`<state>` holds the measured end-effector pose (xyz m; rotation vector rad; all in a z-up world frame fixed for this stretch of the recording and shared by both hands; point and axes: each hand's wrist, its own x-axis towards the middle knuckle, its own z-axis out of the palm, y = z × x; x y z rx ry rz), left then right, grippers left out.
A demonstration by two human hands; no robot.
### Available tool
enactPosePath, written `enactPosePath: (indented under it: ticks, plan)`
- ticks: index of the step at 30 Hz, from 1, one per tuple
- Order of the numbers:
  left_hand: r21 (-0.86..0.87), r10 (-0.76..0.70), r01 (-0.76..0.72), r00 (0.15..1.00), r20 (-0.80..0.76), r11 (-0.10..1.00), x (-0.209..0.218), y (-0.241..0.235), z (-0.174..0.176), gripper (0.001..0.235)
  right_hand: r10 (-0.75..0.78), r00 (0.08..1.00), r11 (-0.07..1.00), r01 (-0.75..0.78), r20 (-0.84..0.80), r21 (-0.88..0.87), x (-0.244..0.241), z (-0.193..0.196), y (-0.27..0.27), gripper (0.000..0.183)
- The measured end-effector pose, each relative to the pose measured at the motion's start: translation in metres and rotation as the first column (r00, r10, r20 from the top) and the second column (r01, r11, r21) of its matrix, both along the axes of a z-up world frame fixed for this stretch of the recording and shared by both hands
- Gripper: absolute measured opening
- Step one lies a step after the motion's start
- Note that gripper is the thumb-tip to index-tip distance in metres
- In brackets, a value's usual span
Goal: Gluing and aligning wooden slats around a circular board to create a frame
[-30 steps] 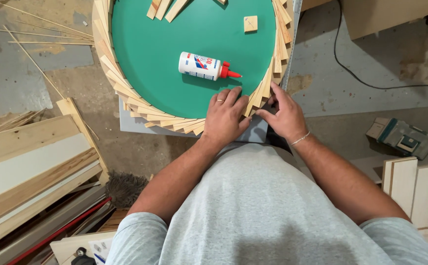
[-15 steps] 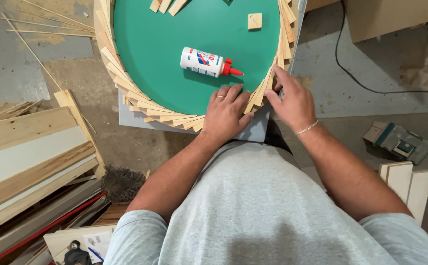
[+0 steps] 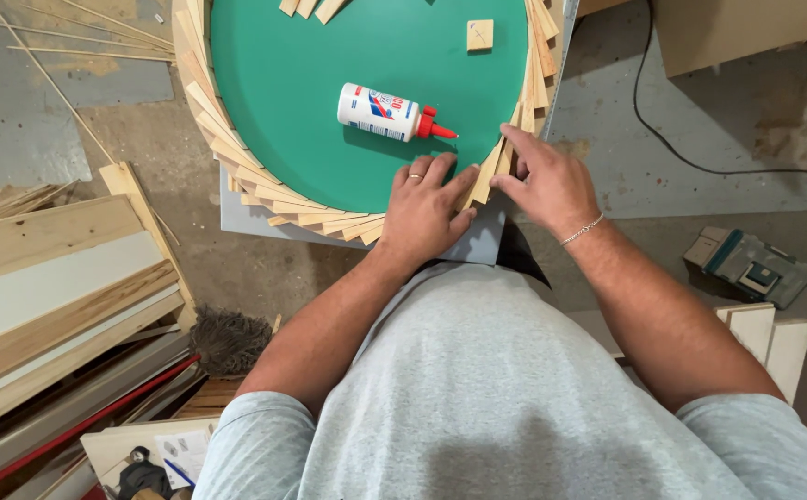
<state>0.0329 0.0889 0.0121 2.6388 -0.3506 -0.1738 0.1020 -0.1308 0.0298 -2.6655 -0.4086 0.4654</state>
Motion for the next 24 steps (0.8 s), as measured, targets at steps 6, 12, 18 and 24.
enactPosePath:
  ticks: [6,12,18,24]
  plan:
    - [-0.008,-0.023,0.023,1.000,-0.013,1.000,0.001,0.003,0.003,0.068,-0.013,1.000,0.996,0.010,0.026,0.093,-0.002,0.006,0.003,0.068]
    - [-0.102,-0.045,0.037,0.996,-0.071,0.994,0.003,0.013,0.003,0.070,-0.177,0.982,0.956,0.155,0.068,0.248,-0.029,-0.015,-0.012,0.042]
    - [-0.064,-0.043,0.037,0.995,-0.091,0.997,0.006,0.010,0.003,0.062,-0.443,0.817,0.760,0.561,-0.369,0.328,-0.068,-0.033,0.001,0.020]
    - [-0.031,-0.051,0.048,0.993,-0.105,0.998,0.006,0.009,0.005,0.060,-0.457,0.791,0.707,0.600,-0.406,0.375,-0.071,-0.024,0.019,0.027]
